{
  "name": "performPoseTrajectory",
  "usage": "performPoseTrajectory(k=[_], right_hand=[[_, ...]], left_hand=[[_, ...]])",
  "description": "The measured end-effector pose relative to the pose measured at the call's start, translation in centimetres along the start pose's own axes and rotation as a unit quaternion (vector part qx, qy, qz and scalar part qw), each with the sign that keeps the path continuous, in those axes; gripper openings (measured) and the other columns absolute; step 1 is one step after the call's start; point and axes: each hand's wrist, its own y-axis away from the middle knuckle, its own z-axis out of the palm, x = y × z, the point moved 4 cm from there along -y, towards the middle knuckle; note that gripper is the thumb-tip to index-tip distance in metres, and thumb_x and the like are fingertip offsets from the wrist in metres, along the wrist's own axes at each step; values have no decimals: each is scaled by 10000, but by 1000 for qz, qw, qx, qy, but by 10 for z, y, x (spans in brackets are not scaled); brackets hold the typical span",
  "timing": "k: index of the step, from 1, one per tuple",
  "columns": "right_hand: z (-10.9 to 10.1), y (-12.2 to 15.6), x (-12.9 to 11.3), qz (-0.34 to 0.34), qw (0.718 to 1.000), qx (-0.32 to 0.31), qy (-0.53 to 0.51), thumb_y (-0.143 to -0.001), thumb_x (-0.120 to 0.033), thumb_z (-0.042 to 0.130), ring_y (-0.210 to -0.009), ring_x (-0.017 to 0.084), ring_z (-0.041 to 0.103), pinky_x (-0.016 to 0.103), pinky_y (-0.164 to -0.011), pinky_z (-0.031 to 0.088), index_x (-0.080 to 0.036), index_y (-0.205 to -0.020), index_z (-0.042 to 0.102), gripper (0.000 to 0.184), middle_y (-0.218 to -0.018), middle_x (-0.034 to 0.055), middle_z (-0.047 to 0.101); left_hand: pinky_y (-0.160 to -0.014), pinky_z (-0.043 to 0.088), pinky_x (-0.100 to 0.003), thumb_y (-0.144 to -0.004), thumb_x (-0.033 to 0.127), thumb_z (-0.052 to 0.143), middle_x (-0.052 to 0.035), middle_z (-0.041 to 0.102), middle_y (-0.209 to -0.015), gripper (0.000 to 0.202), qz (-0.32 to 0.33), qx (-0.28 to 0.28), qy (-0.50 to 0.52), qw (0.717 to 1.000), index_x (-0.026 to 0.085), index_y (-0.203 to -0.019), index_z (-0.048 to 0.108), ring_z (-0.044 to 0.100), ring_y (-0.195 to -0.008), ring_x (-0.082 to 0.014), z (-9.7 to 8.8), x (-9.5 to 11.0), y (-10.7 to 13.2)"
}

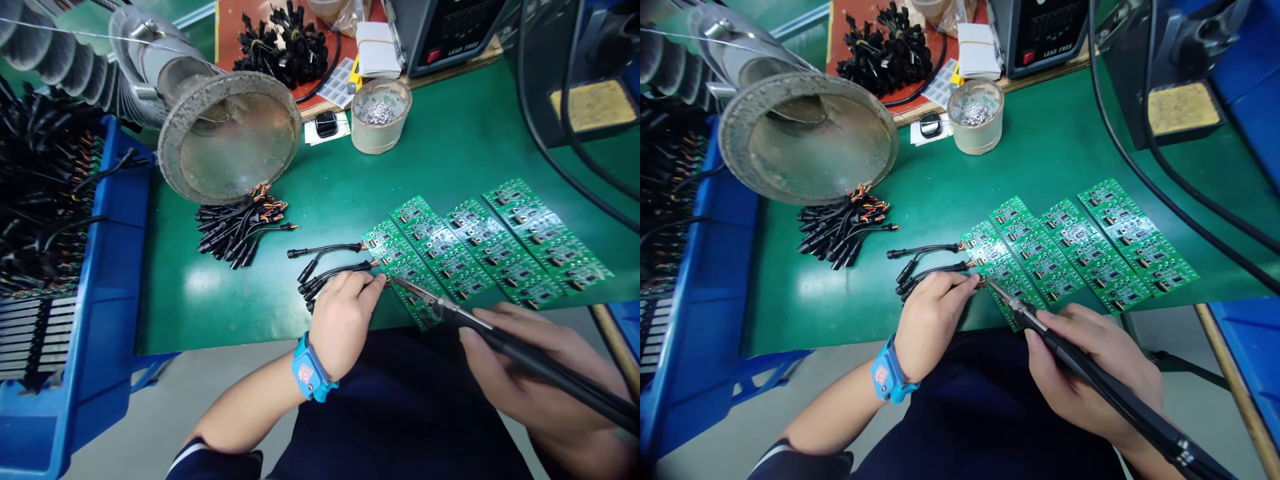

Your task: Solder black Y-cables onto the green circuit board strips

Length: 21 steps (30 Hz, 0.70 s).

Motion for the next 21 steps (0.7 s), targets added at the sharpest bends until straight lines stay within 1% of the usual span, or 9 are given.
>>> performPoseTrajectory(k=[2,4,8,11,15,21], right_hand=[[-2,-2,1,4,1000,6,-2,-704,-144,683,-587,118,586,225,-473,479,-192,-944,598,259,-693,-17,605],[-3,-2,2,13,1000,12,2,-702,-151,685,-590,118,591,225,-468,479,-194,-924,601,241,-701,-16,618],[-1,2,6,40,999,21,7,-705,-209,691,-666,142,614,259,-538,499,-182,-943,607,253,-780,16,644],[1,4,6,33,999,35,18,-694,-218,702,-702,158,623,280,-586,511,-198,-961,614,282,-816,19,652],[4,4,6,27,999,22,4,-665,-173,716,-707,158,631,268,-612,524,-207,-974,612,328,-818,10,654],[2,1,5,29,999,20,6,-670,-179,714,-714,146,634,249,-635,506,-165,-942,630,284,-812,25,653]], left_hand=[[-787,485,-328,-894,145,489,-44,606,-988,280,0,-8,-9,1000,163,-1166,552,524,-883,-181,0,0,0],[-785,484,-333,-893,146,490,-47,600,-987,290,0,-15,-22,1000,165,-1177,542,523,-883,-185,0,1,0],[-772,481,-337,-904,163,471,-52,582,-967,286,-3,-30,-46,998,167,-1183,531,518,-873,-189,0,3,-2],[-780,476,-337,-911,172,457,-53,567,-964,283,-6,-38,-53,998,172,-1185,525,513,-876,-189,-1,4,-2],[-788,470,-339,-916,175,442,-57,557,-963,282,-12,-47,-63,997,172,-1188,518,507,-877,-191,1,3,-2],[-788,464,-339,-919,176,431,-62,550,-970,277,-13,-54,-68,996,172,-1182,517,497,-873,-188,2,4,-3]])
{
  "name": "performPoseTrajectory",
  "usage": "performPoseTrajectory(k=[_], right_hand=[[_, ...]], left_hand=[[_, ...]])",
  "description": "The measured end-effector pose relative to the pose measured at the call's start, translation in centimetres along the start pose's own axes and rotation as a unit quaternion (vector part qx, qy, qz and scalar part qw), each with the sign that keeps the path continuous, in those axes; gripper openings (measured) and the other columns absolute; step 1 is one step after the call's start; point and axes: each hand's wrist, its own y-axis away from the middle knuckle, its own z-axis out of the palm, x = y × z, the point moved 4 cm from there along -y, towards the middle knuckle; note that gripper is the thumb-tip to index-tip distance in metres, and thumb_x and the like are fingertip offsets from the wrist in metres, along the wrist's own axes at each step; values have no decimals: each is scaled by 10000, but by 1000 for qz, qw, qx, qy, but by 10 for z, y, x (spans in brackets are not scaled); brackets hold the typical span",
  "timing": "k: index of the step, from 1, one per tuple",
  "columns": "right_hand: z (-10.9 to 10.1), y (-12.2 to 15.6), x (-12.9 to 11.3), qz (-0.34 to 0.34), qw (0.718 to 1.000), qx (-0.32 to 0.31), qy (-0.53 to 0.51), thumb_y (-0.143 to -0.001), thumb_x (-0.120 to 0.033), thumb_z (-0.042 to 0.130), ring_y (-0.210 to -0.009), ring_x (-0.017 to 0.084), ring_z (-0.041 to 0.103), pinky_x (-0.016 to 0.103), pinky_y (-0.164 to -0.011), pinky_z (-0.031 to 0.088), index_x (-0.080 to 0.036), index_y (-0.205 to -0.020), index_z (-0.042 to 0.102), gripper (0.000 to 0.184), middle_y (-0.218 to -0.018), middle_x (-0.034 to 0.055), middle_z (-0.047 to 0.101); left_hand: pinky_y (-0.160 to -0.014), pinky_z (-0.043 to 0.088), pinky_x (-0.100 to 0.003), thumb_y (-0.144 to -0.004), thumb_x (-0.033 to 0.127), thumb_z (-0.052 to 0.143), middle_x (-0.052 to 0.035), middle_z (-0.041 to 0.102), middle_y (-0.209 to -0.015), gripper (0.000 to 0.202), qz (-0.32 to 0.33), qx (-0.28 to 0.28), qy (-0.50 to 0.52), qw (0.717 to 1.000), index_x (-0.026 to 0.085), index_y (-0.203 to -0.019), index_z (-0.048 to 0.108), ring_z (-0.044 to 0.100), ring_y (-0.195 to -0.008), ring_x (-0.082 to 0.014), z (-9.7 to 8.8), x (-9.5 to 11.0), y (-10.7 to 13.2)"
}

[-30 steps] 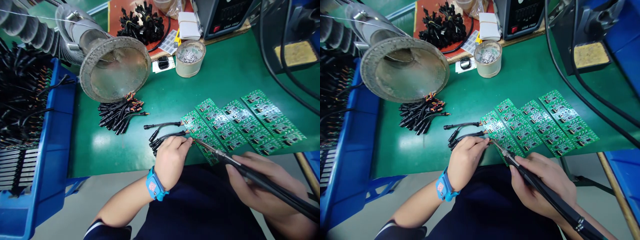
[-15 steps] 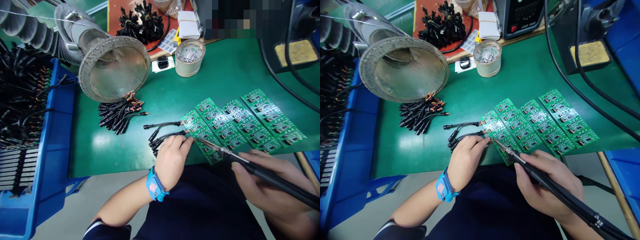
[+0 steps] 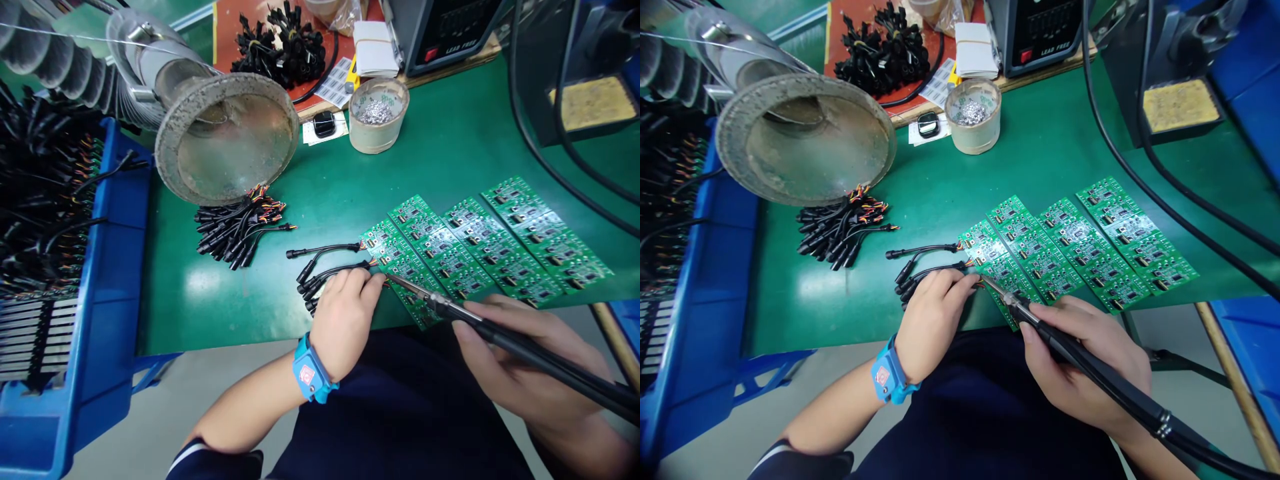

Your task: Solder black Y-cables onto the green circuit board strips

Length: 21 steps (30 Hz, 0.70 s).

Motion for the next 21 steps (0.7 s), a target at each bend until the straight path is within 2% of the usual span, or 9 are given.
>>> performPoseTrajectory(k=[7,11,16,18,21], right_hand=[[3,-1,-3,-27,999,-15,24,-694,-187,703,-718,140,637,234,-635,511,-167,-929,617,251,-801,16,649],[0,-2,-3,-14,1000,-2,21,-687,-186,708,-691,150,637,254,-592,524,-186,-933,619,262,-797,18,653],[-10,-4,5,5,997,24,-68,-675,-106,677,-475,139,575,258,-418,479,-192,-813,619,173,-580,-17,604],[-9,4,11,33,994,46,-96,-667,-75,671,-455,149,581,273,-429,490,-178,-771,617,157,-573,-4,618],[-1,26,17,67,983,85,-150,-645,-39,673,-521,187,630,313,-514,537,-151,-848,622,237,-611,16,648]], left_hand=[[-789,461,-346,-915,176,439,-60,540,-968,282,-9,-2,-6,1000,164,-1188,505,494,-872,-194,0,1,0],[-773,462,-343,-918,174,429,-65,533,-951,272,-15,6,-10,1000,155,-1179,505,492,-855,-191,0,3,0],[-759,464,-347,-916,170,429,-71,530,-945,275,-15,5,-20,1000,150,-1180,503,487,-850,-196,-1,4,0],[-759,466,-351,-912,166,435,-70,529,-943,277,-18,5,-17,1000,150,-1180,502,487,-846,-198,-1,4,0],[-759,473,-361,-914,163,427,-73,530,-929,268,-25,12,2,1000,146,-1169,506,490,-839,-198,-2,2,0]])
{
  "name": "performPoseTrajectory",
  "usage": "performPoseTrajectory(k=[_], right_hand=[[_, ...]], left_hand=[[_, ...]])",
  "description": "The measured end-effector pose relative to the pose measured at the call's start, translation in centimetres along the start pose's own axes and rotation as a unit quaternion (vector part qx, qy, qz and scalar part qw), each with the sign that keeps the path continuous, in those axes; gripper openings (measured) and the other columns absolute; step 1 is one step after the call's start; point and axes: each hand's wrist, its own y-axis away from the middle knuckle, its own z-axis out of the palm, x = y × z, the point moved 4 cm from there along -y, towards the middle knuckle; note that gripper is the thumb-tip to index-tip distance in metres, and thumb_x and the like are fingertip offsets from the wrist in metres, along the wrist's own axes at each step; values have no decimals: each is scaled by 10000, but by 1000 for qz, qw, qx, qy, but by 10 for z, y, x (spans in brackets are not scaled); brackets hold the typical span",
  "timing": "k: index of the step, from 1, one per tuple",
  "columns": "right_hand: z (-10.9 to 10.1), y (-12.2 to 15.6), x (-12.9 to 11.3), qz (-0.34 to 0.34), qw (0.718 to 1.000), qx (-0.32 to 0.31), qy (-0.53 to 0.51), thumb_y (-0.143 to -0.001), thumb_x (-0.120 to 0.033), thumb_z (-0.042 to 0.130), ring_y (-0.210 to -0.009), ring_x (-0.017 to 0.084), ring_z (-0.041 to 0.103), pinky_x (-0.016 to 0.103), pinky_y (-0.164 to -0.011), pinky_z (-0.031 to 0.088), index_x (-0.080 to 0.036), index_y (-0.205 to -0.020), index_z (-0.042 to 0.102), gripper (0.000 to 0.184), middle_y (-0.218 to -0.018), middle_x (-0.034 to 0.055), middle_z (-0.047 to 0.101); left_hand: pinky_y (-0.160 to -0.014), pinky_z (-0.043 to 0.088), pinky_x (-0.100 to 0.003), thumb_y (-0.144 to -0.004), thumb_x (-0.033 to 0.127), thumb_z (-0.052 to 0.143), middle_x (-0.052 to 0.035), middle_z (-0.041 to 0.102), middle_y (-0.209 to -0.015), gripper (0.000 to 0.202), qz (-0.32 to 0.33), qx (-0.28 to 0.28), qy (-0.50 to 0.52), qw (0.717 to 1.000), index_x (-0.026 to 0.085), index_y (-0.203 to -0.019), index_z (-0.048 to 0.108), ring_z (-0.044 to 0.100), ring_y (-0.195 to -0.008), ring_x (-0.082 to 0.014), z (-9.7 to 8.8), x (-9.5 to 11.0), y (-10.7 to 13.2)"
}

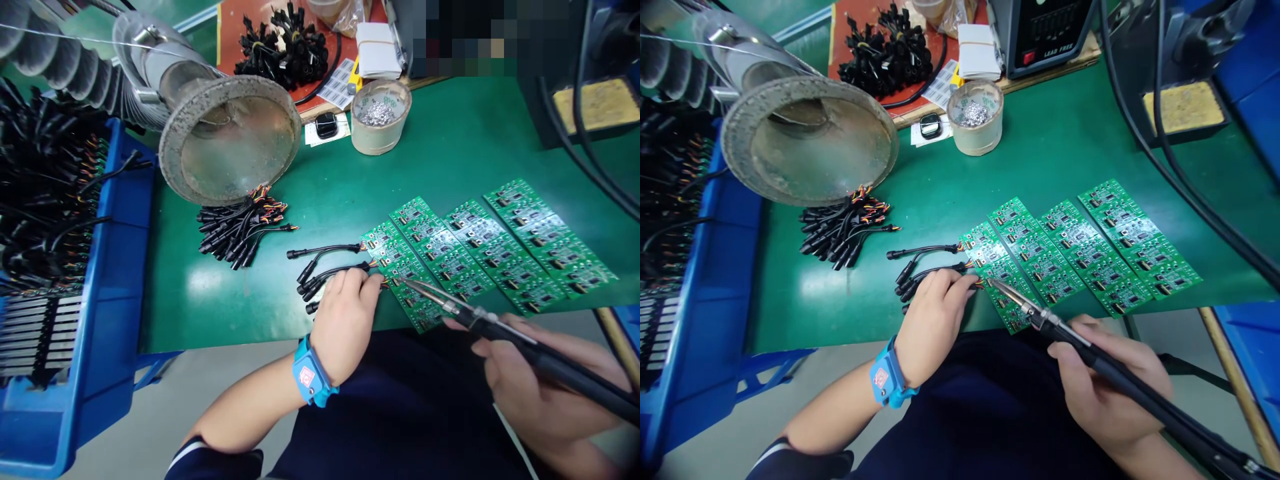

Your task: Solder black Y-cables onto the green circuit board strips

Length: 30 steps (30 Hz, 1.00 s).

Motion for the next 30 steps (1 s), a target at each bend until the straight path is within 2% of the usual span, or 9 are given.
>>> performPoseTrajectory(k=[2,4,9,14,20,23,27,30], right_hand=[[4,15,5,-2,999,25,-31,-647,-34,665,-552,188,636,333,-565,552,-141,-944,610,320,-618,8,652],[9,24,7,-6,998,19,-57,-674,-40,634,-562,181,628,347,-575,550,-153,-994,591,342,-637,3,657],[20,16,6,-46,996,-33,-61,-701,-41,602,-590,178,612,365,-590,546,-172,-1000,565,329,-634,-4,639],[25,-1,4,-70,991,-75,-80,-694,-9,584,-590,160,602,346,-585,574,-172,-957,562,310,-613,-24,601],[30,-2,-3,-65,983,-117,-123,-659,29,586,-657,153,609,442,-758,596,-148,-1016,546,400,-663,-24,573],[32,-2,-7,-75,983,-139,-96,-660,31,596,-726,172,642,411,-756,601,-154,-998,545,389,-676,-17,584],[30,-5,-9,-82,988,-122,-56,-686,3,601,-798,194,665,328,-718,603,-149,-970,541,328,-705,3,602],[31,-4,-7,-72,988,-132,-37,-700,-19,611,-827,201,669,285,-690,596,-155,-945,543,289,-729,12,603]], left_hand=[[-758,483,-362,-924,177,410,-78,530,-912,250,-11,13,29,999,139,-1147,517,499,-839,-195,-1,-3,1],[-755,495,-353,-932,200,400,-82,527,-908,247,-24,27,69,997,135,-1137,521,512,-841,-188,-1,-6,3],[-755,512,-328,-931,229,414,-84,527,-917,272,-43,34,113,992,123,-1153,530,547,-829,-175,-2,-14,7],[-676,504,-297,-909,266,466,-61,564,-842,244,-69,65,51,994,151,-1082,594,573,-738,-167,-5,-15,9],[-616,473,-272,-875,286,515,-46,580,-760,209,-78,102,2,992,169,-1005,629,570,-685,-164,-8,-11,9],[-637,474,-283,-876,284,510,-47,585,-781,204,-85,97,11,992,174,-1006,621,573,-714,-170,-8,-11,8],[-658,468,-297,-880,316,506,-41,591,-817,205,-102,82,14,991,188,-1003,610,577,-755,-179,-8,-11,6],[-636,455,-297,-872,308,515,-30,596,-804,168,-113,94,16,989,188,-938,612,574,-739,-175,-8,-11,5]])
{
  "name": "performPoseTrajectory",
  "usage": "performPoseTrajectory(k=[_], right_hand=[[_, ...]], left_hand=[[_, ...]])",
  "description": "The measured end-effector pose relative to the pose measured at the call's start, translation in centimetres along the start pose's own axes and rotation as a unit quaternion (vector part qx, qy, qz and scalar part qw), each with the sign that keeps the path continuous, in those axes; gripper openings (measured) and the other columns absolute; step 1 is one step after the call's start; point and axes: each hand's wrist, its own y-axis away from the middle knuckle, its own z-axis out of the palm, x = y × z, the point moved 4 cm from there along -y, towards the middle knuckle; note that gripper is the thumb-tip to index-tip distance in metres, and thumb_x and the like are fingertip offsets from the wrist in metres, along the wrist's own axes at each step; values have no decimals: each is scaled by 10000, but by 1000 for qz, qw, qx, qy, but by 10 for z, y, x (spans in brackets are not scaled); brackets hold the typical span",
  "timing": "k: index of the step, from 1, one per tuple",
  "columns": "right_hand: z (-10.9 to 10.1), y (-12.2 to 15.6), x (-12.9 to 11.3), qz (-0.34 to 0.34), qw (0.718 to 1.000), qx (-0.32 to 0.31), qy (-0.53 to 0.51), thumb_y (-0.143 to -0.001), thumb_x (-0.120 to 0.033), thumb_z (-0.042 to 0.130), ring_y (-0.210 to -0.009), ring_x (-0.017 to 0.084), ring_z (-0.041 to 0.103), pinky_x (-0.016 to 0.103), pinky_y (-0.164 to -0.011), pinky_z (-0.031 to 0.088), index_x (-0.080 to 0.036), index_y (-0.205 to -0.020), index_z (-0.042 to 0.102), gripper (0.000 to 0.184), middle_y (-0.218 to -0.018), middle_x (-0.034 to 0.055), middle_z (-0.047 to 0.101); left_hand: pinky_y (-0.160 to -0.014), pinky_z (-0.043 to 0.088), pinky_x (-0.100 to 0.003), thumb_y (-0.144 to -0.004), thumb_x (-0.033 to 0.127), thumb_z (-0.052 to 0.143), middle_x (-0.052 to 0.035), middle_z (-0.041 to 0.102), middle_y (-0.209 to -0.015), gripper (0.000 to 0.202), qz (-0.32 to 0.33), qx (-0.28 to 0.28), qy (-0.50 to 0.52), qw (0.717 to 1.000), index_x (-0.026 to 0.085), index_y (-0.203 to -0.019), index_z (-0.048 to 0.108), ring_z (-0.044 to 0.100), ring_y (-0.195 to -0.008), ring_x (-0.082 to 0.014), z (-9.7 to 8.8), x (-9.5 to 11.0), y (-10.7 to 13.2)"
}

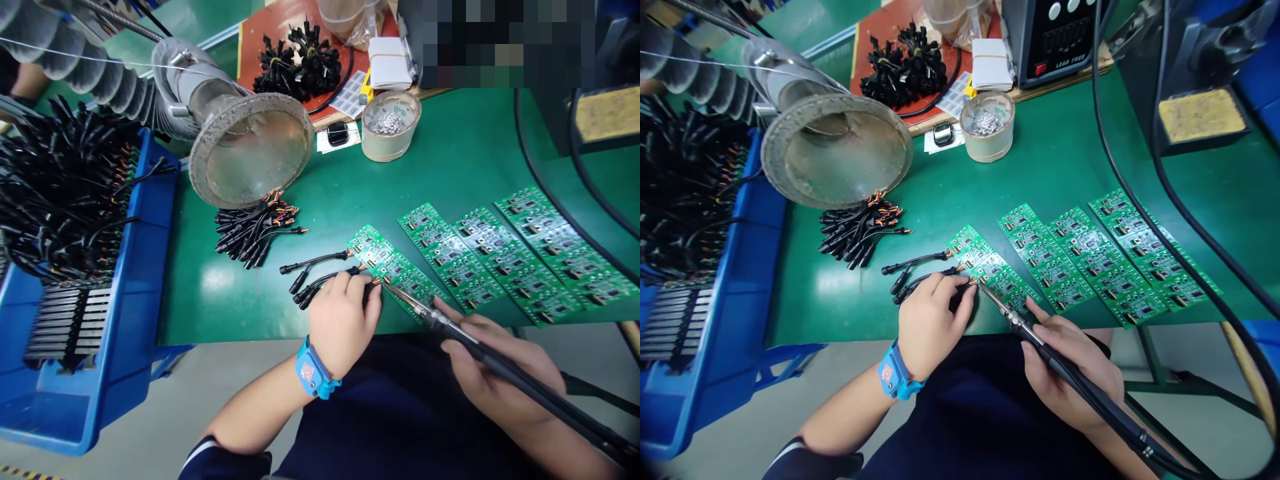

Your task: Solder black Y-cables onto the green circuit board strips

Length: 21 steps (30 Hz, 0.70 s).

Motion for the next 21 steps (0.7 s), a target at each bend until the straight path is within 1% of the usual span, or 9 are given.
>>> performPoseTrajectory(k=[3,6,8,10,14,17,21], right_hand=[[1,3,2,5,1000,-5,1,-693,-22,625,-870,218,664,291,-686,593,-165,-977,545,328,-764,18,611],[2,6,3,14,1000,0,-8,-684,-13,632,-914,223,653,299,-717,589,-163,-1022,540,382,-815,27,621],[3,6,3,17,1000,-2,-14,-684,-8,632,-924,217,650,295,-741,584,-159,-1025,544,384,-816,26,621],[3,6,2,24,1000,-7,-9,-693,-19,630,-922,213,651,287,-743,582,-162,-991,555,339,-802,23,623],[4,3,2,64,998,-28,8,-737,-72,600,-885,214,661,285,-707,579,-185,-837,564,154,-766,32,637],[4,1,1,66,997,-28,9,-745,-92,595,-848,204,668,275,-688,578,-195,-791,554,119,-730,25,635],[4,1,1,72,997,-2,22,-739,-120,623,-860,205,668,272,-703,574,-192,-797,564,109,-797,41,664]], left_hand=[[-641,449,-301,-852,283,529,-34,595,-786,134,-8,16,0,1000,174,-876,603,567,-744,-180,1,2,-3],[-664,450,-316,-833,256,533,-42,588,-776,109,-15,24,0,1000,164,-839,591,553,-754,-192,3,3,-5],[-678,448,-326,-827,241,528,-45,581,-768,99,-18,25,5,1000,160,-826,585,542,-753,-196,5,4,-6],[-694,445,-335,-826,234,521,-48,575,-762,98,-21,26,10,999,157,-816,580,534,-753,-198,6,4,-6],[-706,435,-342,-821,219,514,-53,568,-761,93,-27,29,7,999,151,-806,575,522,-752,-200,10,5,-6],[-696,429,-341,-812,210,515,-57,564,-755,88,-26,38,2,999,145,-790,571,515,-742,-200,11,5,-6],[-688,429,-335,-808,201,516,-59,557,-755,80,-16,35,8,999,142,-793,568,511,-740,-198,12,4,-6]])
